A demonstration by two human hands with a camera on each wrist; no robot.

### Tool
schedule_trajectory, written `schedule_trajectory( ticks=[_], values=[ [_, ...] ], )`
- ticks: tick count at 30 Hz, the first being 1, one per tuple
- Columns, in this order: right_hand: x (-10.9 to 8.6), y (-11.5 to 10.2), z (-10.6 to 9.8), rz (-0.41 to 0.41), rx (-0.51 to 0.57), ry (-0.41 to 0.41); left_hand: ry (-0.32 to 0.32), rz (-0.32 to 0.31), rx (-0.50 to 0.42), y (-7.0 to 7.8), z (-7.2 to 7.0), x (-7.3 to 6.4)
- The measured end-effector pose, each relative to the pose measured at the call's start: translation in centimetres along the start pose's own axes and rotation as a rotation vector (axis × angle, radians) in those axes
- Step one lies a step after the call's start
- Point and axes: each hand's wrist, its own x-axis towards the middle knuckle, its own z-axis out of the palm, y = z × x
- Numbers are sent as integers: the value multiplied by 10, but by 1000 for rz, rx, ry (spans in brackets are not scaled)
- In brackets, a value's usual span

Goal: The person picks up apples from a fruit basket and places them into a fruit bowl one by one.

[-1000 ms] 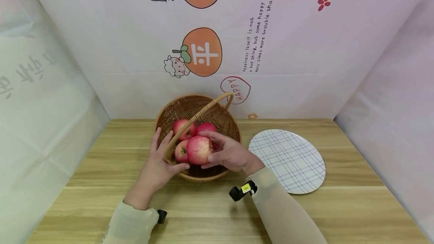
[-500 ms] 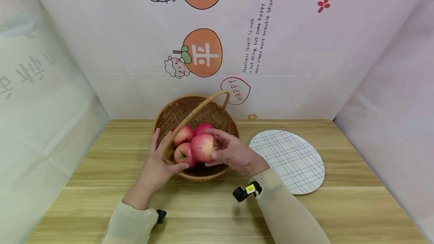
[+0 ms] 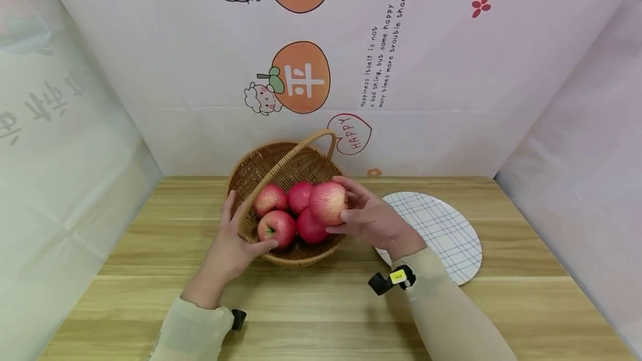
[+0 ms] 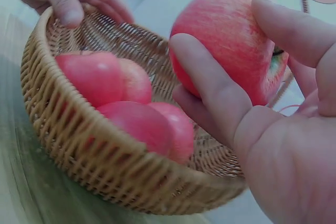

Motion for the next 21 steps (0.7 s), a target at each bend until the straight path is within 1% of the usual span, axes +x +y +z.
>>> schedule_trajectory(
  ticks=[4, 7, 13, 18, 21],
  values=[
    [-10, -12, -7, -18, 13, 64, -8, -8, 1, 0, 0, 0],
    [-18, -22, -12, -23, 9, 94, -13, -8, -1, -1, 0, 0],
    [-32, -40, -22, 5, -29, 135, -14, 0, 6, 0, -1, -1],
    [-47, -49, -40, 14, -78, 163, -23, -6, 8, 0, -2, -1],
    [-57, -54, -52, 23, -106, 217, -27, -7, 8, 0, -2, -1]
  ],
)
